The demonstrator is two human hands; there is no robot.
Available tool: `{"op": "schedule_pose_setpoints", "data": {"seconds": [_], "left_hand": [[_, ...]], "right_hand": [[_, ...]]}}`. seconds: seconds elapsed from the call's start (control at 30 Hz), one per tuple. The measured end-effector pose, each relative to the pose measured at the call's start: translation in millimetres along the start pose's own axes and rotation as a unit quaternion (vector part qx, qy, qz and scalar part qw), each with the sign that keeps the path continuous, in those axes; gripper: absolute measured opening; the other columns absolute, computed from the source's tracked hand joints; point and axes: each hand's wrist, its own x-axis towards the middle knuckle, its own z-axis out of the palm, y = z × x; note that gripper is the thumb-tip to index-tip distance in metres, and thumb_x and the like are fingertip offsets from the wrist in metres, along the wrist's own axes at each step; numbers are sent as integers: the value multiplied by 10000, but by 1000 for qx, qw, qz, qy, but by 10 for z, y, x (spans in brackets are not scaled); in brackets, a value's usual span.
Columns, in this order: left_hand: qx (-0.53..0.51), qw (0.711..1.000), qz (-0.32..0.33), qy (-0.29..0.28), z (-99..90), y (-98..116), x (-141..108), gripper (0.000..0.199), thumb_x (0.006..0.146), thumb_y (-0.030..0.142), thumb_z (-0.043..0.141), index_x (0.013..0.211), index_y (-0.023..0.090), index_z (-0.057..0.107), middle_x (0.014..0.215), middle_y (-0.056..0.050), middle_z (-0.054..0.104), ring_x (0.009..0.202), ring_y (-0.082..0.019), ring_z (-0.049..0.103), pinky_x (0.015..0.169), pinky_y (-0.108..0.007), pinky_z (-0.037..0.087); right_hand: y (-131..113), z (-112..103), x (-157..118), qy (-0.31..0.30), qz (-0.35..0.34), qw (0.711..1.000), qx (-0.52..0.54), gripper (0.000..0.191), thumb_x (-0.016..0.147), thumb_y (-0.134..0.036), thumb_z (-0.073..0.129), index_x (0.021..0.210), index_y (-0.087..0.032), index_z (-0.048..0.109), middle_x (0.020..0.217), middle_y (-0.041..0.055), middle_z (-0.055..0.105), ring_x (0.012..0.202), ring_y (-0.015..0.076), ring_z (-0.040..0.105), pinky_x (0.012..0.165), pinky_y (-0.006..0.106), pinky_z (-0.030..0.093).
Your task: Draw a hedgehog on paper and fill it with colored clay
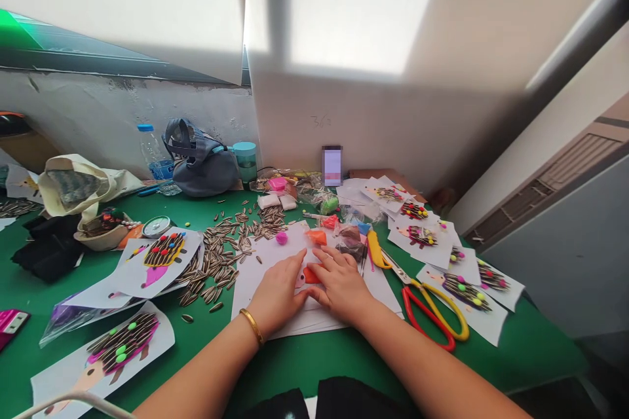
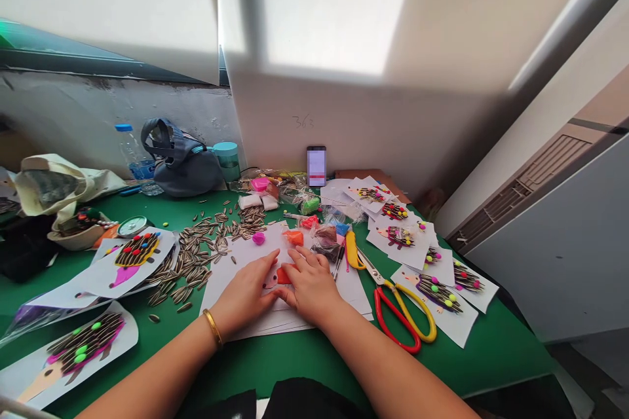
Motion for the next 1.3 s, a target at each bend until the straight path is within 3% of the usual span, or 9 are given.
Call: {"op": "schedule_pose_setpoints", "data": {"seconds": [0.27, 0.43, 0.57, 0.77, 0.9, 1.3], "left_hand": [[2, 1000, 12, -9, 11, -2, -4, 744, 799, 218, 605, 1474, 204, 293, 1241, -98, 637, 1124, -271, 561, 979, -447, 448], [8, 1000, 25, -11, 17, 18, -8, 747, 774, 175, 596, 1470, 223, 328, 1235, -75, 657, 1130, -270, 543, 991, -446, 434], [10, 1000, 27, -10, 27, 17, -9, 738, 771, 170, 590, 1465, 211, 341, 1215, -78, 663, 1134, -264, 538, 995, -438, 433], [12, 1000, 27, -8, 34, 11, -11, 726, 780, 180, 586, 1464, 209, 347, 1218, -82, 661, 1124, -269, 540, 982, -444, 438], [12, 1000, 26, -7, 29, 9, -13, 710, 788, 193, 581, 1461, 212, 357, 1206, -81, 664, 1120, -271, 541, 973, -440, 440], [11, 1000, 24, -16, -2, 32, -2, 708, 785, 176, 577, 1457, 200, 356, 1254, -66, 653, 1127, -269, 536, 993, -446, 432]], "right_hand": [[73, -9, -9, 28, 19, 999, -20, 562, 956, -589, 388, 1328, -204, 557, 1478, 112, 463, 1373, 293, 339, 1038, 463, 257], [109, -39, -21, 15, 44, 998, -34, 416, 988, -448, 383, 1302, -253, 576, 1482, 72, 465, 1374, 277, 344, 1042, 466, 261], [77, -28, -26, -2, 43, 999, -31, 343, 978, -428, 414, 1234, -302, 603, 1497, 35, 448, 1383, 265, 335, 1036, 483, 265], [57, -5, -23, 2, 47, 998, -32, 405, 972, -436, 427, 1336, -297, 537, 1509, 61, 427, 1378, 277, 337, 1032, 491, 276], [70, -16, -29, 0, 35, 999, -32, 349, 972, -435, 434, 1258, -319, 597, 1499, 40, 442, 1378, 276, 339, 1031, 495, 281], [172, -57, -99, 18, 45, 998, -43, 374, 975, -371, 421, 1278, -260, 610, 1476, 62, 472, 1360, 280, 372, 1045, 474, 300]]}}
